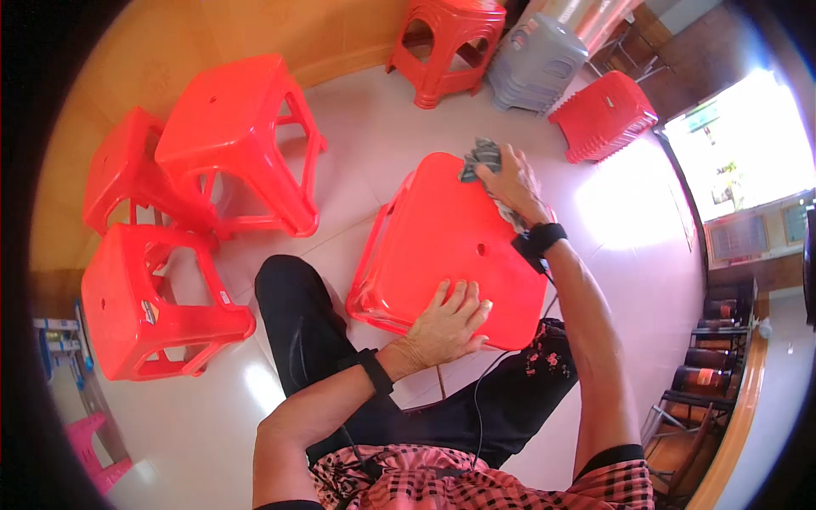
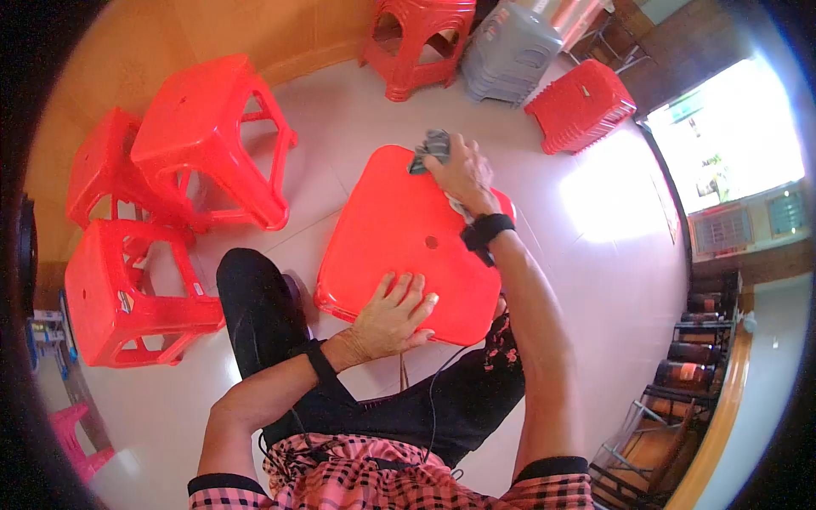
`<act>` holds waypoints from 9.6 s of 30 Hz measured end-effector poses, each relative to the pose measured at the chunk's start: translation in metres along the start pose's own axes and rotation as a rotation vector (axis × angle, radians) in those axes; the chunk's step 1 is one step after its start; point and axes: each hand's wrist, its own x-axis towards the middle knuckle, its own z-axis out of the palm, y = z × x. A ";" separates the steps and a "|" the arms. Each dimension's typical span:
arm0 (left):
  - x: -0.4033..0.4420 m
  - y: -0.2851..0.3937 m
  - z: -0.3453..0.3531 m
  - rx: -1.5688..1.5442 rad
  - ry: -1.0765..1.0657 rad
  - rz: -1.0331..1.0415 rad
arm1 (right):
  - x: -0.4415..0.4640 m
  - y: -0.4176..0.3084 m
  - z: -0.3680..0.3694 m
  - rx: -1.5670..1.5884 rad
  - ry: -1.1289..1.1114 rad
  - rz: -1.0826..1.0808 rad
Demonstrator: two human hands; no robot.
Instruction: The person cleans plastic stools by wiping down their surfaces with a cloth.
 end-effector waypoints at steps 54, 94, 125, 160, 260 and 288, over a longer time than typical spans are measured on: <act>-0.057 0.027 -0.066 -0.359 0.332 -0.262 | -0.233 -0.068 -0.008 0.413 -0.029 -0.153; 0.009 -0.148 -0.021 -0.730 0.482 -0.656 | -0.168 -0.047 0.021 0.332 0.050 -0.240; 0.047 -0.302 0.119 -0.828 0.035 -0.848 | -0.165 -0.049 0.012 0.333 -0.036 -0.199; -0.127 -0.210 0.104 -0.637 -0.431 -1.005 | -0.165 -0.044 0.022 0.445 0.108 -0.180; 0.099 -0.084 0.008 -0.125 0.222 -0.120 | -0.287 0.048 0.032 1.561 0.577 0.698; 0.106 -0.097 0.019 0.264 0.088 -0.082 | -0.239 -0.024 0.062 1.302 0.188 0.424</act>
